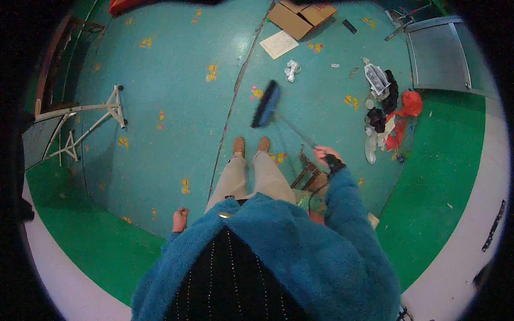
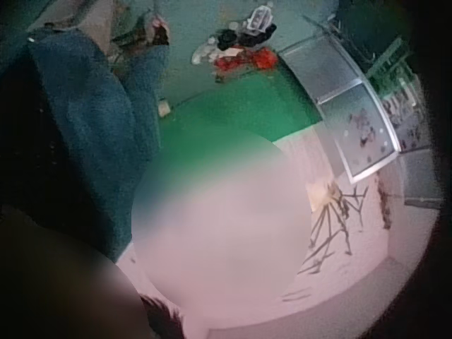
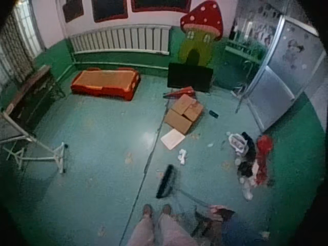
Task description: The person sweeps a cluttered room with a long-handled broom, then picks up scattered items including papers, plastic bags, and a cardboard box. They place the collected items into the box and continue sweeping the floor.
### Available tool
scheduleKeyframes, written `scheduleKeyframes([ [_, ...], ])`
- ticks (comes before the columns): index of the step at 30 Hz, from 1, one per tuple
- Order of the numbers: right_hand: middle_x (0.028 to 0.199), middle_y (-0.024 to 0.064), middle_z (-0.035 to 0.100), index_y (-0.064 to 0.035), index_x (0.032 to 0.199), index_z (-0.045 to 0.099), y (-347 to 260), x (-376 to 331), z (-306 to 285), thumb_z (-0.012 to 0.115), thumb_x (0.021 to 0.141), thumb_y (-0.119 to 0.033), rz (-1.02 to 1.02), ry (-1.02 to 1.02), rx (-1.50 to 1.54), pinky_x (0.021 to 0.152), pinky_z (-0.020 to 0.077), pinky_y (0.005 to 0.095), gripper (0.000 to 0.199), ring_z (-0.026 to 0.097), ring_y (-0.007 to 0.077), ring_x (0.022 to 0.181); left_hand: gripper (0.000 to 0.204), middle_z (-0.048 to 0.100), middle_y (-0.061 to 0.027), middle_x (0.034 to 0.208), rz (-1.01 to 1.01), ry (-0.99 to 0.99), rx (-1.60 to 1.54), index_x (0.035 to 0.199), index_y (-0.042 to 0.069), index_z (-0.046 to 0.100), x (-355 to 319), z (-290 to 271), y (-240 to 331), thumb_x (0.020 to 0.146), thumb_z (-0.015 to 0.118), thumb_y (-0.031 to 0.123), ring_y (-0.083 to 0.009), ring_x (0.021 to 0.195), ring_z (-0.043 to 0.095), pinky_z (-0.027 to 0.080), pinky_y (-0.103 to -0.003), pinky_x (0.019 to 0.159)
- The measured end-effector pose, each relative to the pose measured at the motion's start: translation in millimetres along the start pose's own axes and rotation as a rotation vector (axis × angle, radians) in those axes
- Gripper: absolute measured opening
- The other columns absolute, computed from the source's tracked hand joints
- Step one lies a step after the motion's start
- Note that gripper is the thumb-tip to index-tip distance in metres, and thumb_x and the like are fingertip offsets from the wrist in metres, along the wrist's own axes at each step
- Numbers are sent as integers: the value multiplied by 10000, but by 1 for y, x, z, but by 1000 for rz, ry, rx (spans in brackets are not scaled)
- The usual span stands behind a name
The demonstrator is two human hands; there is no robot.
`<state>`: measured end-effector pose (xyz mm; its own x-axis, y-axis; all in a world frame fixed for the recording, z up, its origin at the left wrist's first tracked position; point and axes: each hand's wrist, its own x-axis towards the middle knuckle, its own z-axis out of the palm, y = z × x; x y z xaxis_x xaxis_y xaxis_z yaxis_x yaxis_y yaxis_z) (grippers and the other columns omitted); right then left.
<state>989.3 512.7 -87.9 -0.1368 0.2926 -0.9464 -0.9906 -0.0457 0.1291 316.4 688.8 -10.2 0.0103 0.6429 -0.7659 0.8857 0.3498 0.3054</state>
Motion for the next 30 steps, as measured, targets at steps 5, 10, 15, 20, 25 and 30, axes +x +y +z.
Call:
scheduleKeyframes([
  [5,682,58,468,16,897,440,-50,-49,-29,505,907,-70,-302,179,-225,398,365,223,108,431,95,511,194,634,-222,779,172,-19,102,894,-8,661,22,9,49,821,577,151,-364,734,619,474,-417,643],
  [10,659,14,431,-44,856,444,7,-71,-19,530,921,-175,-522,39,-253,451,379,251,169,400,104,507,184,636,-223,788,216,9,69,848,-10,656,28,18,77,820,584,157,-374,768,622,478,-419,665],
  [15,689,16,427,-51,956,452,31,-77,15,498,956,-275,-177,-204,283,437,377,233,229,394,90,503,213,630,-227,776,147,-34,61,830,-13,659,23,16,62,824,574,182,-382,765,616,477,-427,676],
  [20,686,14,418,-18,1052,438,64,-61,72,488,962,-250,-94,-167,84,445,369,222,254,391,66,501,278,632,-233,823,156,22,39,884,-15,660,29,8,37,824,550,233,-384,799,613,478,-431,703],
  [25,734,28,444,-20,1037,454,141,-72,131,496,951,-185,-7,-138,-383,456,352,206,192,401,51,523,290,635,-241,887,92,-3,27,914,0,662,42,-2,4,816,547,248,-399,846,605,474,-443,746],
  [30,682,-15,427,20,932,505,217,-22,208,501,942,-125,188,-118,-614,459,326,185,145,369,33,548,276,637,-238,890,42,27,-59,905,-3,663,57,-40,-34,819,556,236,-395,847,604,474,-443,761],
])
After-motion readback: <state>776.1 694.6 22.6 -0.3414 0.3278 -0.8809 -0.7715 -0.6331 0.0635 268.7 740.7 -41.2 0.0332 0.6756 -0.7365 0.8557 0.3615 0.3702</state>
